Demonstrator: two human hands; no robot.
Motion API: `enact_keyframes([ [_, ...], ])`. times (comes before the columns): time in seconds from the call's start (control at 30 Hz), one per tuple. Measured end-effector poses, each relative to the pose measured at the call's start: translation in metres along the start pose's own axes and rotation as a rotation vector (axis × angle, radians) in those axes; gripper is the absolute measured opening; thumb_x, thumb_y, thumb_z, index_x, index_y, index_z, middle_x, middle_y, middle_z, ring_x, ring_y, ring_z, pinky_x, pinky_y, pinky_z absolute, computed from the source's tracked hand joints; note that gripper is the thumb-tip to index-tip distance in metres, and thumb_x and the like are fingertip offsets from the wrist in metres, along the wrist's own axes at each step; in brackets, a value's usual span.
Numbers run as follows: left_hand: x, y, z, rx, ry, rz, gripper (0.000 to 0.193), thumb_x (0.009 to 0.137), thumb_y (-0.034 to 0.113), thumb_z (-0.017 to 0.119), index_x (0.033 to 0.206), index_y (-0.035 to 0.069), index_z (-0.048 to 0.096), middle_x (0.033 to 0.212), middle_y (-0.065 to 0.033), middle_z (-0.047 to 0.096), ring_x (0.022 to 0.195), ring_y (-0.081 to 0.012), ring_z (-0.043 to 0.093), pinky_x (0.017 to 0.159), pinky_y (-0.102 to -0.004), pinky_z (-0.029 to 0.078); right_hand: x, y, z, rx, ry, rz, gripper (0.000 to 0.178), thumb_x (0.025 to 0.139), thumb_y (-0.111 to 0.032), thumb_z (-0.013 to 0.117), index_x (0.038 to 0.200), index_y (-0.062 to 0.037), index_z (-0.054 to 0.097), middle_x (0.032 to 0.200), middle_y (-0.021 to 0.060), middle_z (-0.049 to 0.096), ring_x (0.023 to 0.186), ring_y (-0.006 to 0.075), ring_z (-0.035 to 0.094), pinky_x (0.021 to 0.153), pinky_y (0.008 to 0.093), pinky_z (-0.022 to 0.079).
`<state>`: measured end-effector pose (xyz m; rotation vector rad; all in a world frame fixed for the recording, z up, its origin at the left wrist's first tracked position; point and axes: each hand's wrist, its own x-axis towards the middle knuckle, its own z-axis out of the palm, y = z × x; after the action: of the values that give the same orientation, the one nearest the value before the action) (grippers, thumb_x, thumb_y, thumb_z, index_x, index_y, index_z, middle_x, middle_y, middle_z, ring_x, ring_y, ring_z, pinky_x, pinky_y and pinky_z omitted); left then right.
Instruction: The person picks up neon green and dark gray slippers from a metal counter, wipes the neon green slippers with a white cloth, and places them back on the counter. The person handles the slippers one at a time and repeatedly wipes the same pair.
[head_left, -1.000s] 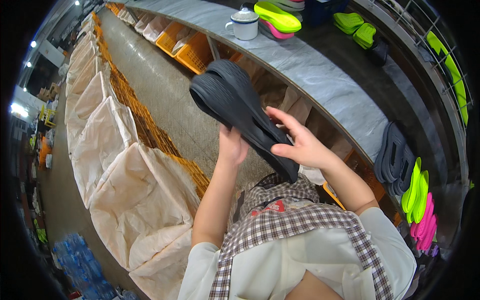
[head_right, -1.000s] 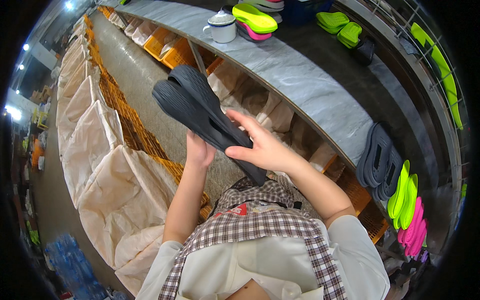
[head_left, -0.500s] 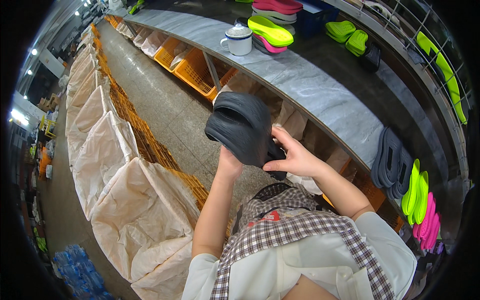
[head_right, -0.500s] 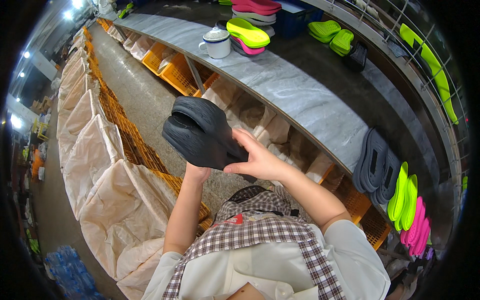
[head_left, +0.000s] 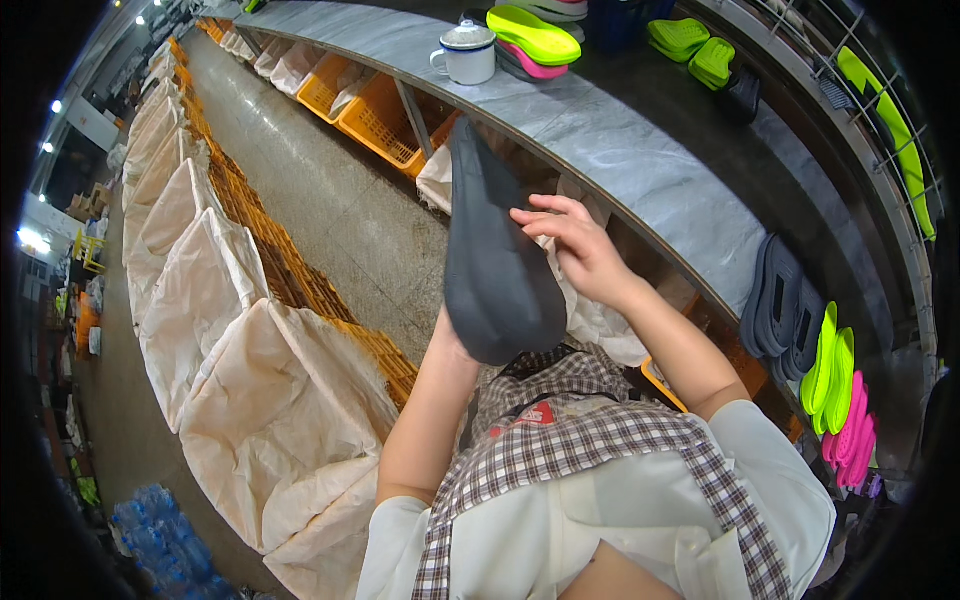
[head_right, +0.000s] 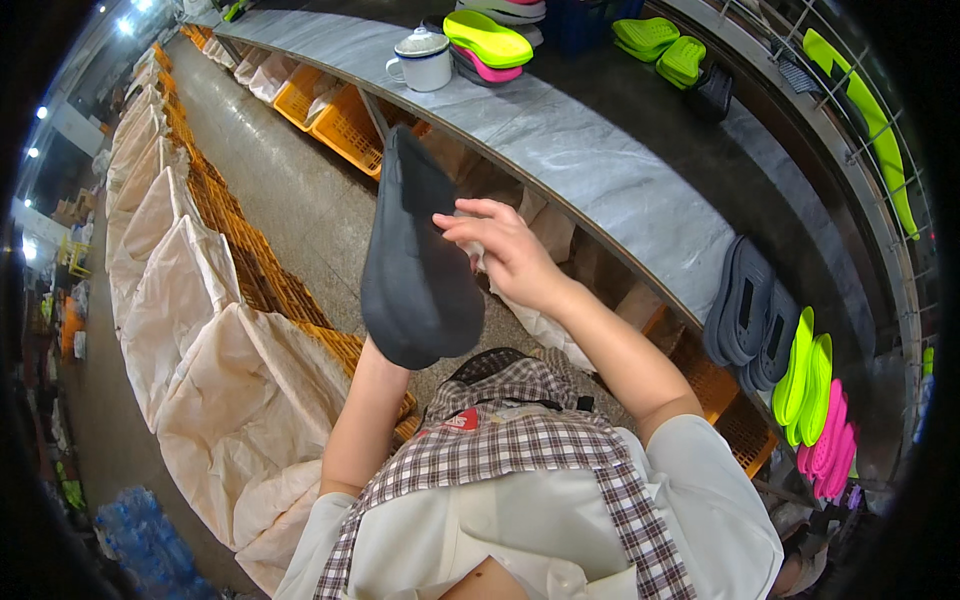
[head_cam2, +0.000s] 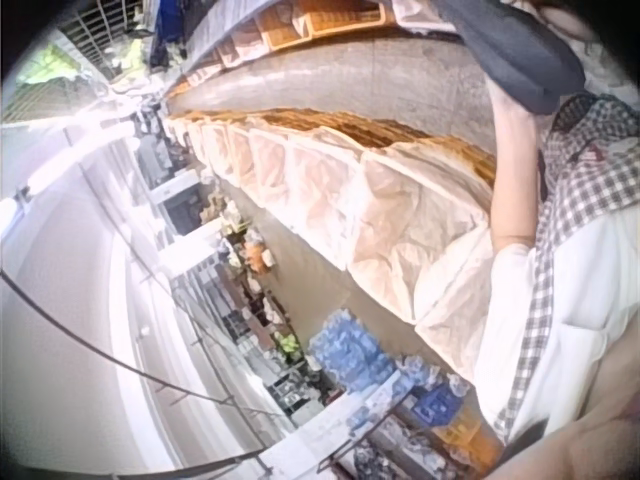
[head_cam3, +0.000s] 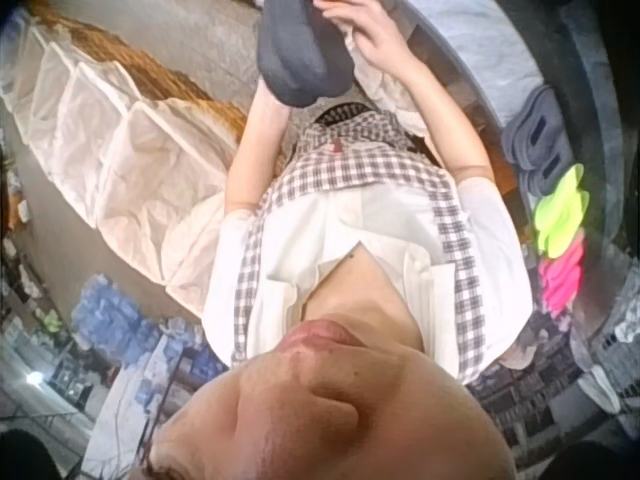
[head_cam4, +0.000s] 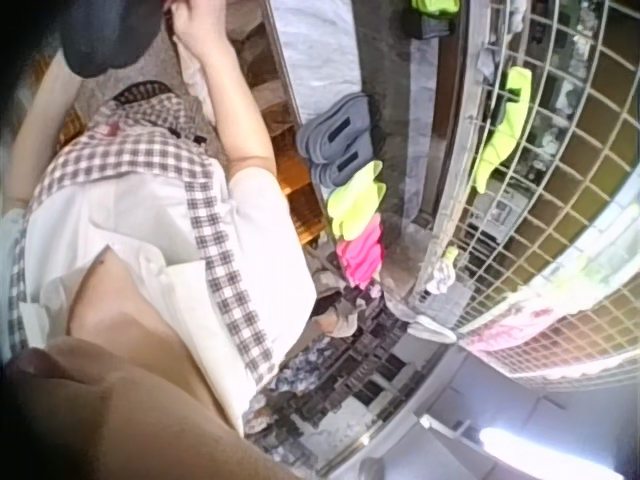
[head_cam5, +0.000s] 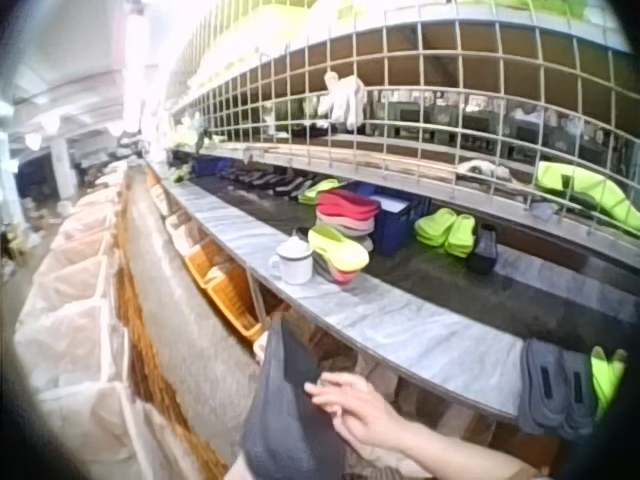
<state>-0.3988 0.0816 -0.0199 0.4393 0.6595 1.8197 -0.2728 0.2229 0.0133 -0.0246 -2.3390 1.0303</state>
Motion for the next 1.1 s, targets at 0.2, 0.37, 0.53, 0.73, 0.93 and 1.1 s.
enact_keyframes([
  [0.2,-0.005,0.008,-0.003,-0.253,0.109,-0.117,0.032,0.097,0.018,0.044,0.126,0.005,0.042,0.115,-0.0112,0.057,0.098,-0.0219,0.061,0.082,-0.0363,0.054,-0.009,-0.021,-0.002,1.083,0.086,0.638,0.035,0.087,-0.011,0.054,0.120,-0.0026,0.050,0.122,0.0096,0.052,0.118,0.0190,0.045,0.098,0.0329,0.038],
  [0.37,-0.010,0.006,-0.002,-0.221,0.044,-0.029,0.033,0.097,0.019,0.044,0.128,0.006,0.041,0.118,-0.0102,0.055,0.103,-0.0210,0.059,0.087,-0.0371,0.052,-0.010,-0.045,0.006,1.089,0.092,0.610,0.059,0.083,-0.017,0.063,0.133,-0.0012,0.034,0.125,0.0112,0.046,0.115,0.0172,0.046,0.097,0.0301,0.039],
  [0.53,-0.010,0.003,0.004,-0.197,0.072,-0.026,0.043,0.095,0.017,0.048,0.135,0.008,0.036,0.125,-0.0111,0.051,0.108,-0.0222,0.057,0.088,-0.0360,0.051,-0.019,-0.048,0.011,1.148,0.145,0.609,0.064,0.081,-0.015,0.065,0.134,-0.0003,0.033,0.128,0.0119,0.045,0.117,0.0187,0.045,0.099,0.0313,0.036],
  [0.73,-0.004,-0.005,0.008,-0.151,-0.042,0.056,0.053,0.091,0.010,0.054,0.137,0.016,0.029,0.130,-0.0106,0.046,0.112,-0.0229,0.054,0.090,-0.0373,0.051,-0.035,-0.047,0.023,0.960,0.100,0.506,0.066,0.081,-0.015,0.065,0.136,-0.0007,0.031,0.137,0.0110,0.037,0.127,0.0205,0.036,0.105,0.0341,0.029],
  [0.93,-0.004,-0.008,-0.001,-0.162,-0.084,0.018,0.046,0.090,0.010,0.055,0.132,0.011,0.035,0.122,-0.0097,0.052,0.107,-0.0221,0.056,0.089,-0.0365,0.051,-0.041,-0.043,0.020,0.893,0.015,0.339,0.069,0.078,-0.011,0.067,0.136,-0.0017,0.031,0.140,0.0097,0.029,0.127,0.0207,0.035,0.105,0.0349,0.030],
  [1.1,-0.005,-0.010,-0.011,-0.151,-0.130,0.051,0.059,0.086,0.002,0.054,0.139,0.012,0.028,0.132,-0.0104,0.045,0.116,-0.0247,0.050,0.097,-0.0402,0.046,-0.046,-0.043,0.019,0.865,0.022,0.378,0.070,0.078,-0.008,0.066,0.137,-0.0017,0.029,0.139,0.0098,0.031,0.125,0.0207,0.037,0.104,0.0349,0.030],
])
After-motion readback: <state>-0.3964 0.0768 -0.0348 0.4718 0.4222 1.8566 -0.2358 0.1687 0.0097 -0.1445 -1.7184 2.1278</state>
